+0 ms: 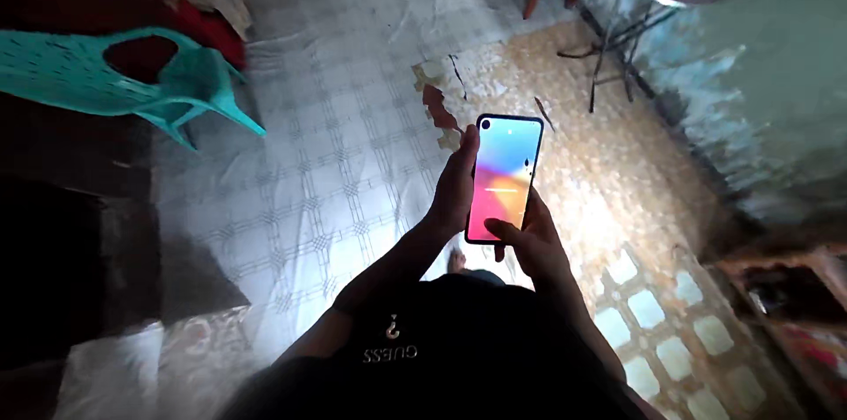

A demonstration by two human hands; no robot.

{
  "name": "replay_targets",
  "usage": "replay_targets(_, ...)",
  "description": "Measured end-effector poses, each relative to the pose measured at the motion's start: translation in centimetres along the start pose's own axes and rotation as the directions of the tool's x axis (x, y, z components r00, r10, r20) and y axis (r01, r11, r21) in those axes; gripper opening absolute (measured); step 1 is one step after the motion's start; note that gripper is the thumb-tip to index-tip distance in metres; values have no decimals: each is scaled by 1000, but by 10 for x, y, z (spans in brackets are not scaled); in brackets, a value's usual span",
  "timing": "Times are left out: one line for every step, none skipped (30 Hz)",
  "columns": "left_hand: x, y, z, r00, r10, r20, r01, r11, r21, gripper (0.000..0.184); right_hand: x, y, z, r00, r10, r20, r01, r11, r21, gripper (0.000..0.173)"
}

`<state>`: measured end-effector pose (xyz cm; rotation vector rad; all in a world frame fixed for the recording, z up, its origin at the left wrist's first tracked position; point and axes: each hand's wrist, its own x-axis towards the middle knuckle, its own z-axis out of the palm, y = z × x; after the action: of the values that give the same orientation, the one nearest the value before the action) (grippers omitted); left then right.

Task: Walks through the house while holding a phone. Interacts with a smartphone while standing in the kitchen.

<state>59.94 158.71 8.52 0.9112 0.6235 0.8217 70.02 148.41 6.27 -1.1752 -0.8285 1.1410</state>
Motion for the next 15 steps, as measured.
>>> replay_targets(43, 16, -5, 1000, 22, -21, -22, 1000, 1, 56, 50, -10, -2, 1000, -5, 27, 6, 1000, -11, 55)
replay_targets(85, 30, -12, 997, 57, -42, -57, 998, 6, 56, 97, -17, -4, 998, -7, 54, 8, 1000, -12, 57)
replay_targets(123, 41, -21, 993, 94, -66, -93, 995, 20, 56, 142, -22, -4, 997, 0, 76, 1, 1000, -14, 57)
replay_targets(161, 51, -31, 989, 124, -85, -122, 992, 30, 56, 187, -26, -4, 996, 11, 92, -8, 1000, -24, 56)
replay_targets(201, 60, -42, 982, 152, -111, -149, 988, 38, 57, 234, -28, -4, 994, 17, 104, -13, 999, -37, 54)
replay_targets(242, 68, -53, 972, 184, -144, -179, 983, 47, 56, 282, -29, -4, 993, 18, 113, -11, 998, -55, 50)
replay_targets(283, 75, -63, 961, 214, -176, -208, 977, 52, 54, 330, -26, -5, 992, 25, 126, -16, 997, -69, 46)
replay_targets(325, 80, -75, 954, 236, -187, -230, 972, 54, 54, 377, -23, -9, 989, 36, 145, -27, 997, -66, 46)
replay_targets(368, 86, -87, 955, 239, -176, -236, 971, 42, 55, 425, -20, -14, 983, 49, 176, -41, 998, -46, 47)
replay_targets(413, 94, -96, 957, 226, -183, -225, 974, 24, 56, 472, -19, -20, 977, 58, 207, -56, 998, -18, 45)
replay_targets(460, 103, -103, 961, 209, -180, -212, 977, 4, 56, 519, -19, -27, 969, 60, 238, -63, 998, 8, 44)
replay_targets(509, 114, -109, 971, 186, -152, -189, 982, -5, 57, 564, -22, -34, 969, 55, 241, -65, 997, 30, 45)
replay_targets(558, 127, -114, 980, 164, -114, -165, 986, 0, 58, 609, -29, -40, 970, 49, 240, -60, 997, 39, 49)
replay_targets(607, 141, -116, 988, 139, -72, -138, 990, 21, 60, 653, -41, -46, 972, 32, 233, -40, 999, 30, 55)
replay_targets(658, 156, -115, 993, 118, -31, -116, 992, 42, 61, 697, -55, -55, 974, 6, 228, -11, 1000, 22, 59)
